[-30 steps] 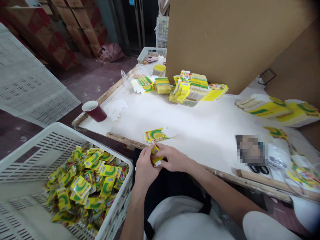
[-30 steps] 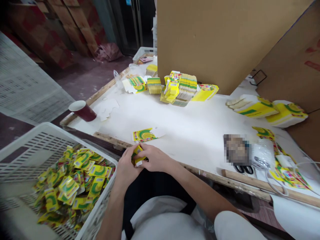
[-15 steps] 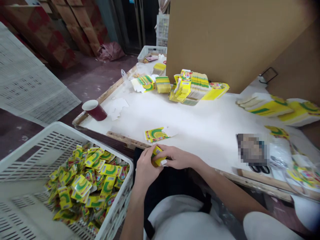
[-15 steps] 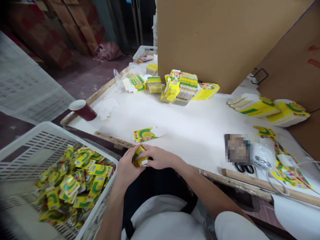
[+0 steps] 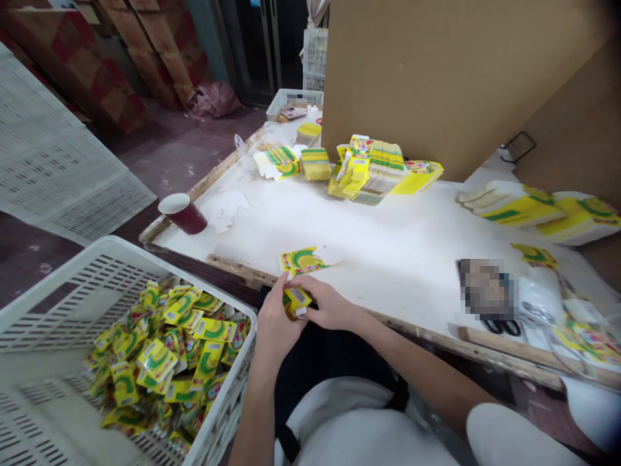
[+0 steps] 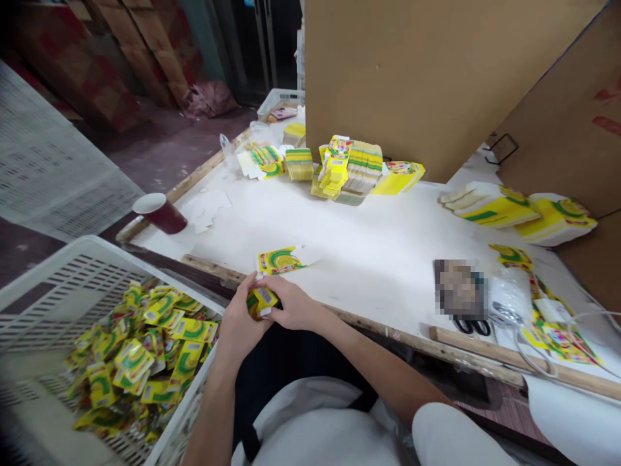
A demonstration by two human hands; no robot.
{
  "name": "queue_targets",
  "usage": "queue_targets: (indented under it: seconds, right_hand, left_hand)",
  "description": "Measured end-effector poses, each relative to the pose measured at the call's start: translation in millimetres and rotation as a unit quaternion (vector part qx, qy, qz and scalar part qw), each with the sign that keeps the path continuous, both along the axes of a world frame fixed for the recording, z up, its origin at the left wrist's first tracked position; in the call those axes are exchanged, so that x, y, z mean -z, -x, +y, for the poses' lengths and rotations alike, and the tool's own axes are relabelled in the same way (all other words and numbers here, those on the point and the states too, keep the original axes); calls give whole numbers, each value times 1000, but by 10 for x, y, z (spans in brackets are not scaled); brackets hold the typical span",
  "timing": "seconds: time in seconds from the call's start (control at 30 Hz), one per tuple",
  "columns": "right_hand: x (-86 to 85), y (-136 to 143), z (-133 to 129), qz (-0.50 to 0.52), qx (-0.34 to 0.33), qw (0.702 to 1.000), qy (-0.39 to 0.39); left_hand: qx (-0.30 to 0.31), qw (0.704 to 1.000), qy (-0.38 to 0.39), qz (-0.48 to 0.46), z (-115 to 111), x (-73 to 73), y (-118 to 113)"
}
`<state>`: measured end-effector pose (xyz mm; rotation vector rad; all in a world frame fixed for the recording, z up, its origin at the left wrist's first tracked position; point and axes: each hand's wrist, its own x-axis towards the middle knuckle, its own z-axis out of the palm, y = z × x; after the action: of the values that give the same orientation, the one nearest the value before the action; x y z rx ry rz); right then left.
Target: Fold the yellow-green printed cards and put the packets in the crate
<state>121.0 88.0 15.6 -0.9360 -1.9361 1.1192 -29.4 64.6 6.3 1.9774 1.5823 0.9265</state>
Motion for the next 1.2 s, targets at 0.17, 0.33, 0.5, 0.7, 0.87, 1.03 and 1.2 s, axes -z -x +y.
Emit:
queue_targets:
  seconds: [0.17,0.33,0.5,0.7,0.87,1.03,1.2]
  right_hand:
    - [-63,-115,110,85,29,994,55]
    - [-72,-142,92,88,26,993,71]
    - [-122,-96,27,41,30,998,31]
    - [-139,-115,35,78,-1,996,51]
    - [-106,-74,2,96,66,992,45]
    - [-74,-112,-5,116,21,989,94]
    - [-101,-223,3,114,-5,986,118]
  left_hand:
    - [-5,999,-43,-32,22,-59,-3]
    - [-3,999,-43,-19,31,-65,6]
    - [-29,998,-46,-11,14,-65,-15]
    - [-24,998,-50,-15,10,-66,-39]
    - [-26,997,-69,-19,11,-53,-61]
    - [-47,996,-71,-4,11,-55,-33]
    - [-59,994,-86,10,18,-65,-31]
